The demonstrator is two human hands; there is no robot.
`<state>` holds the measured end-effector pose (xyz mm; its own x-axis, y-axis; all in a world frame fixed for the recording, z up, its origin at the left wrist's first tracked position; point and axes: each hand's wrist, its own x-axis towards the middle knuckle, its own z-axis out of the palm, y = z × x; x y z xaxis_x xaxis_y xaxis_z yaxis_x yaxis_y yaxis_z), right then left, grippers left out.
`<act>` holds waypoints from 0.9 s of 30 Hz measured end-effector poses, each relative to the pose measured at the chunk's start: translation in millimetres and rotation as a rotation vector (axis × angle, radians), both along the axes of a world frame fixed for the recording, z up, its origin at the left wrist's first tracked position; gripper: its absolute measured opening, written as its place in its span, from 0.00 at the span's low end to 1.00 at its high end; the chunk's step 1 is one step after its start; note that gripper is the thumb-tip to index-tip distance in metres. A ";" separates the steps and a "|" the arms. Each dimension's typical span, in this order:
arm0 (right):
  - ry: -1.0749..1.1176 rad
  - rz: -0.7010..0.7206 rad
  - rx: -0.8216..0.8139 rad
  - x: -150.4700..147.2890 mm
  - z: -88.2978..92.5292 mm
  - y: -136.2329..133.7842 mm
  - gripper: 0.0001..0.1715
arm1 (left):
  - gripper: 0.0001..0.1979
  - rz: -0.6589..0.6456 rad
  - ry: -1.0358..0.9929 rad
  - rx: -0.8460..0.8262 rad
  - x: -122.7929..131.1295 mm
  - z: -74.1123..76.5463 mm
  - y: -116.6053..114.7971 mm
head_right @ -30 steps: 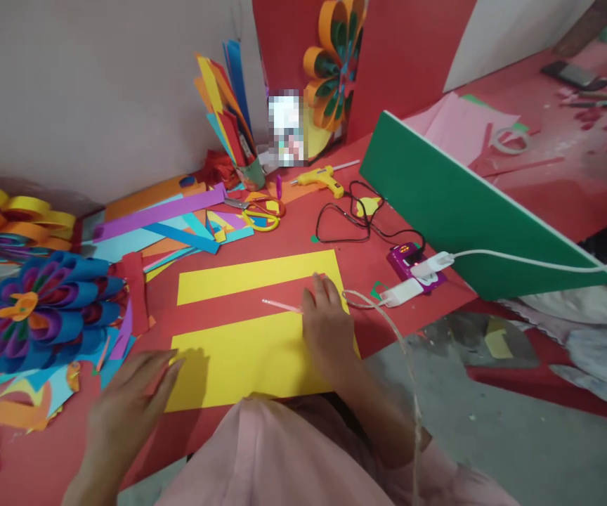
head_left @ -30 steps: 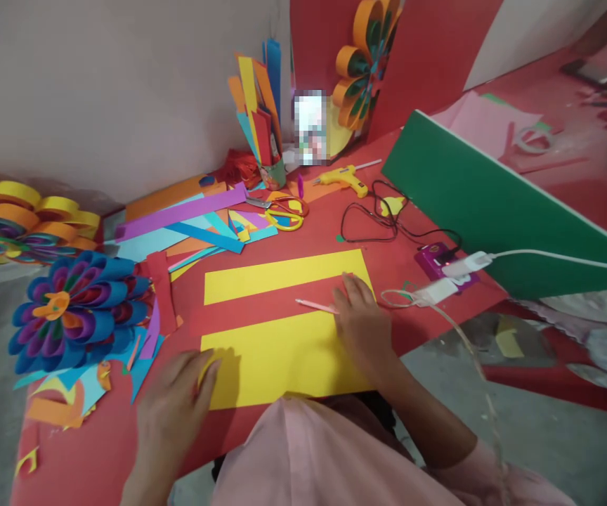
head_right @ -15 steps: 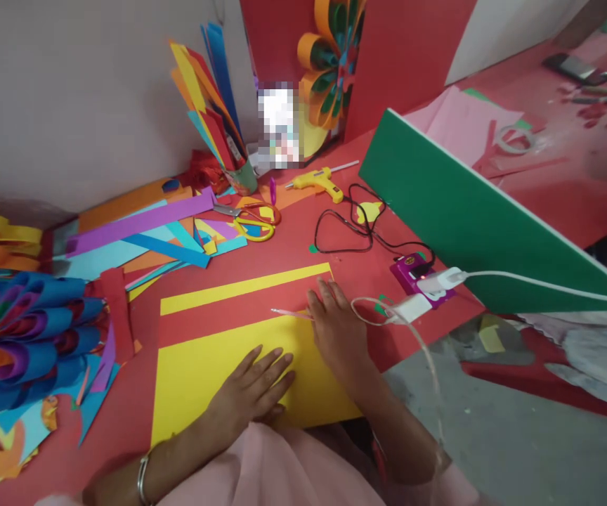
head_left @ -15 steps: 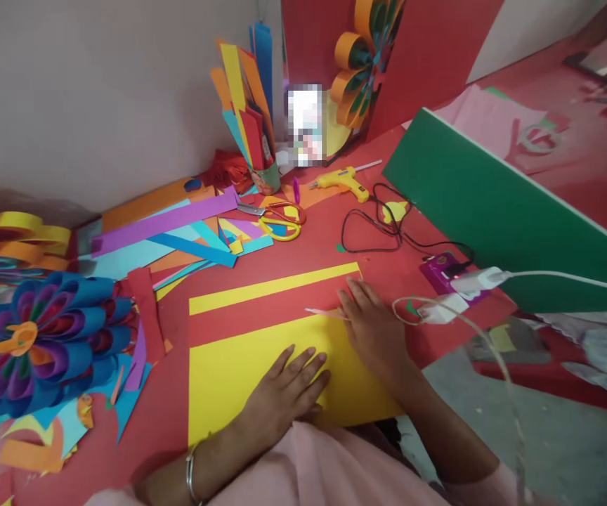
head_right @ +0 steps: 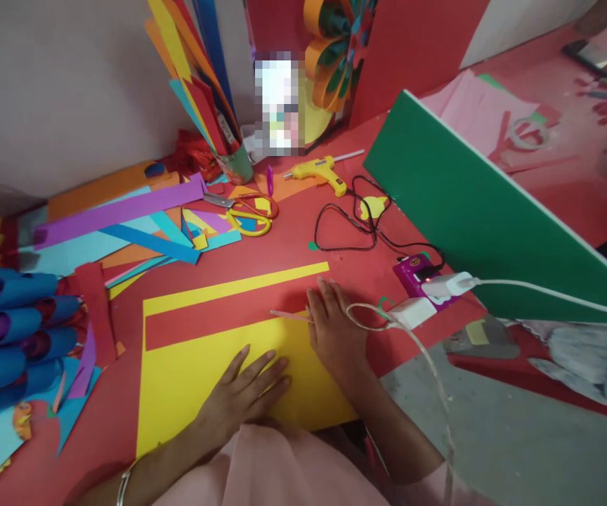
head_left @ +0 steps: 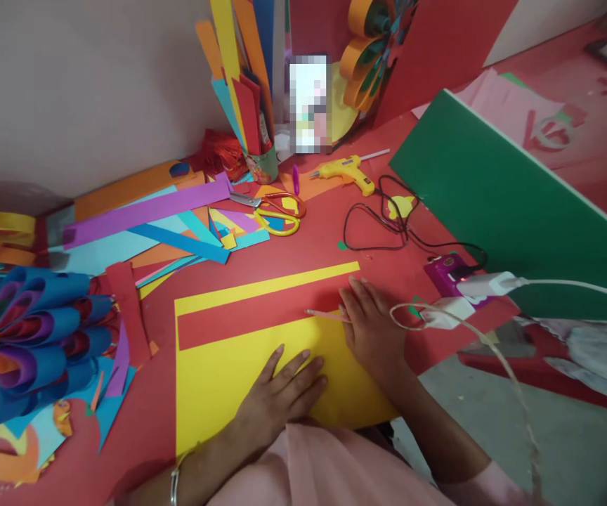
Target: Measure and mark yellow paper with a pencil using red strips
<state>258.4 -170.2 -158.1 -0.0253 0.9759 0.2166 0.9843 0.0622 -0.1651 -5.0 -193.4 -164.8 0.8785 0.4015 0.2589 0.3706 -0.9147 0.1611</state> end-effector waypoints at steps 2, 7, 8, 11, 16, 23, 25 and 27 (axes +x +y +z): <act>0.004 0.010 -0.009 0.3 -0.1 0.1 0.23 | 0.19 0.000 -0.035 -0.041 1.1 7.9 2.3; 0.026 0.020 -0.024 1.3 1.2 1.5 0.24 | 0.11 0.043 -0.079 -0.286 11.7 44.3 37.3; 0.022 0.018 -0.027 1.5 1.4 1.4 0.23 | 0.12 0.065 -0.098 -0.299 15.4 47.6 47.6; 0.009 0.025 -0.010 2.8 0.7 -0.3 0.24 | 0.13 0.127 -0.147 -0.258 26.5 41.5 76.3; 0.030 0.052 0.056 6.7 -3.7 -3.3 0.27 | 0.13 0.124 -0.186 -0.228 29.2 16.4 98.6; 0.101 0.082 0.025 9.1 -1.1 -2.4 0.34 | 0.16 0.104 -0.083 -0.212 21.0 14.7 99.6; 0.122 0.089 0.011 9.2 -1.6 -2.9 0.36 | 0.16 0.106 -0.060 -0.187 20.4 13.6 99.7; 0.139 0.091 0.001 9.4 -2.6 -4.0 0.37 | 0.17 0.114 -0.046 -0.149 19.9 11.6 99.4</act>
